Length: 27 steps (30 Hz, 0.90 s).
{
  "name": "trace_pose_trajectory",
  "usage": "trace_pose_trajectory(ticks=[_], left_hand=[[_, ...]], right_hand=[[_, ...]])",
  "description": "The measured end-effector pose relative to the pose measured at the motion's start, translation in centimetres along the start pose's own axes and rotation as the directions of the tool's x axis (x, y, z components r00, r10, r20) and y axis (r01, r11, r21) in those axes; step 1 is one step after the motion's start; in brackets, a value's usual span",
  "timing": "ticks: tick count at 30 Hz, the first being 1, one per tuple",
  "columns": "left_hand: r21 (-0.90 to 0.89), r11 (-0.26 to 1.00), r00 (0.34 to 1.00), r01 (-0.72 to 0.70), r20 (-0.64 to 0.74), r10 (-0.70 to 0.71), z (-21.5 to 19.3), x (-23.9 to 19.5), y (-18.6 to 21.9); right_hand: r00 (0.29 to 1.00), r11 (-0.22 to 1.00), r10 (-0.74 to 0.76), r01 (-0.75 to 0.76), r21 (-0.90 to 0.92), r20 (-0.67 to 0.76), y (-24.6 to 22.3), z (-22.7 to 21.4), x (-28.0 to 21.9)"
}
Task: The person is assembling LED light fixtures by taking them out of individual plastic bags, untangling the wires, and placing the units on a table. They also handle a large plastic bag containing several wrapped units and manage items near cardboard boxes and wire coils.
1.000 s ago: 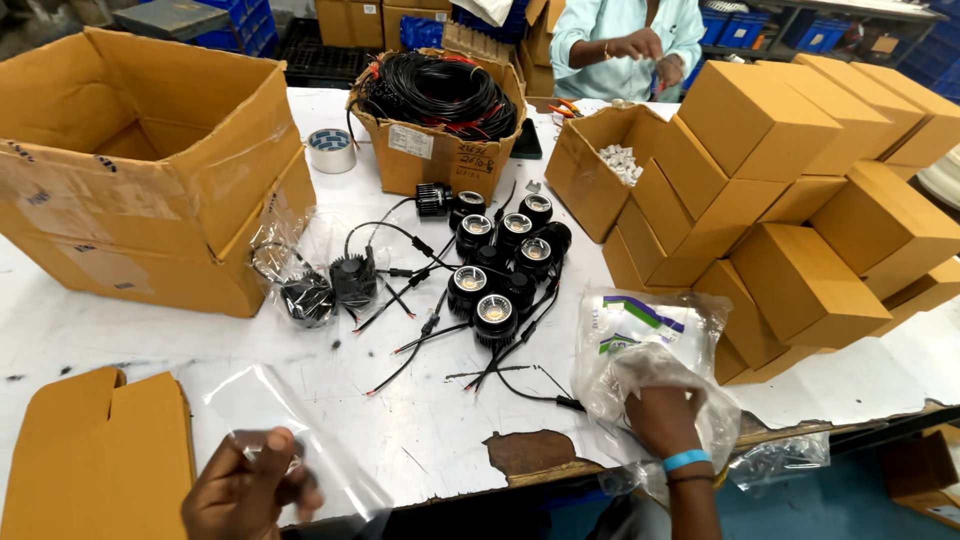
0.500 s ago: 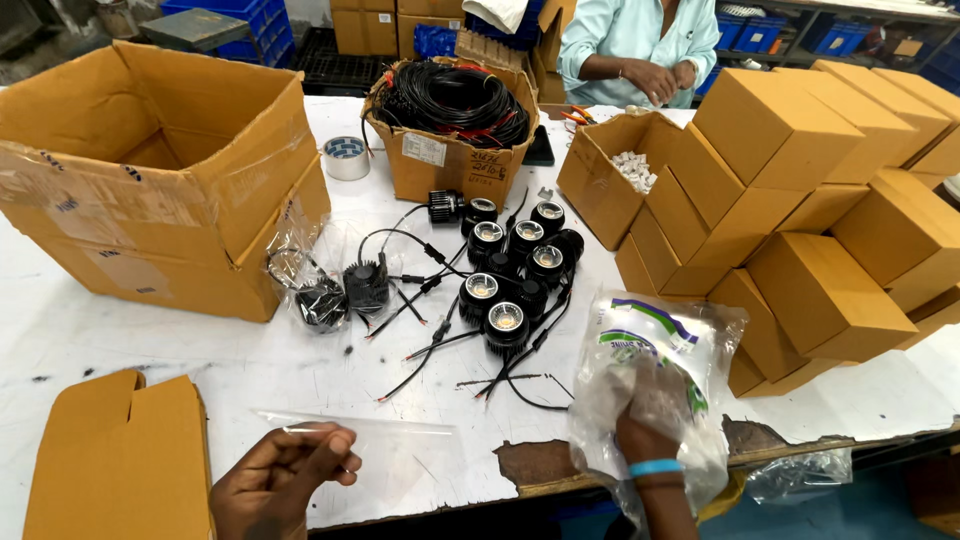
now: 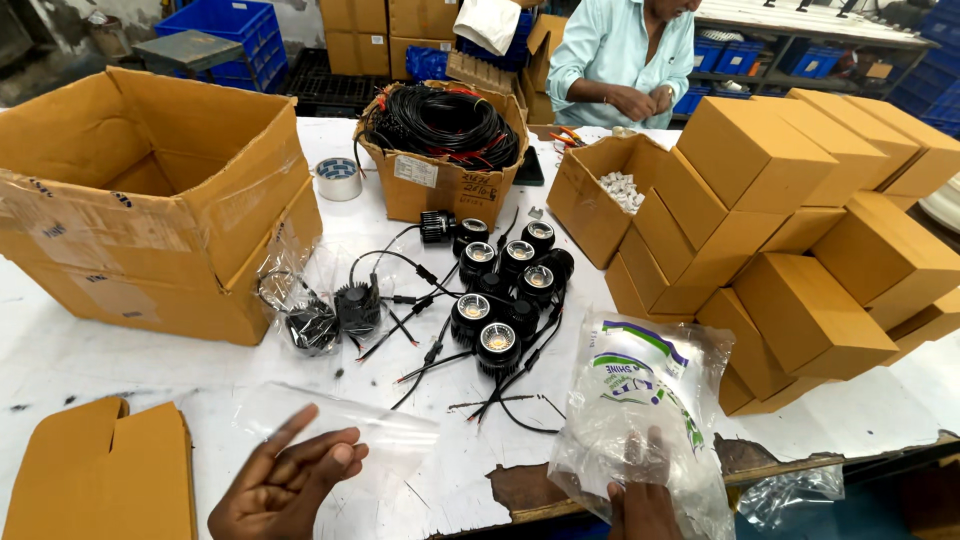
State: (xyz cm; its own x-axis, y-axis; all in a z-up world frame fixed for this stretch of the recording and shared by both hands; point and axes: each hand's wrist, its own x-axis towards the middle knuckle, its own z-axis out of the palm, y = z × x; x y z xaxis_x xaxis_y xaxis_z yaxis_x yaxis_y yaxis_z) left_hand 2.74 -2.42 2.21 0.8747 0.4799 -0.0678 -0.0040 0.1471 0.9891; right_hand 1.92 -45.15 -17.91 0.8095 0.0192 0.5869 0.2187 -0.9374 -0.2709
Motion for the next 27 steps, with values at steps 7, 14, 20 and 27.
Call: trace_pose_trajectory(ticks=[7,14,20,27], left_hand=[[0.042,0.995,0.993,-0.09,0.078,0.087,-1.7,1.0,-2.0],[0.224,0.824,0.854,-0.521,0.152,0.498,0.4,-0.9,-5.8],[0.125,0.992,0.929,0.036,0.361,-0.079,2.9,-1.4,-7.5],[0.141,0.99,0.965,-0.032,0.262,-0.006,0.5,0.2,-4.6]], right_hand=[[0.683,0.617,0.648,-0.73,0.293,0.336,-1.5,1.9,1.2],[0.792,0.347,0.137,-0.601,0.72,0.594,-13.8,2.1,0.5],[0.921,0.46,-0.094,-0.298,0.837,0.379,-22.3,-4.1,8.5],[0.728,0.265,-0.02,-0.657,0.706,0.685,-24.1,-8.4,13.1]])
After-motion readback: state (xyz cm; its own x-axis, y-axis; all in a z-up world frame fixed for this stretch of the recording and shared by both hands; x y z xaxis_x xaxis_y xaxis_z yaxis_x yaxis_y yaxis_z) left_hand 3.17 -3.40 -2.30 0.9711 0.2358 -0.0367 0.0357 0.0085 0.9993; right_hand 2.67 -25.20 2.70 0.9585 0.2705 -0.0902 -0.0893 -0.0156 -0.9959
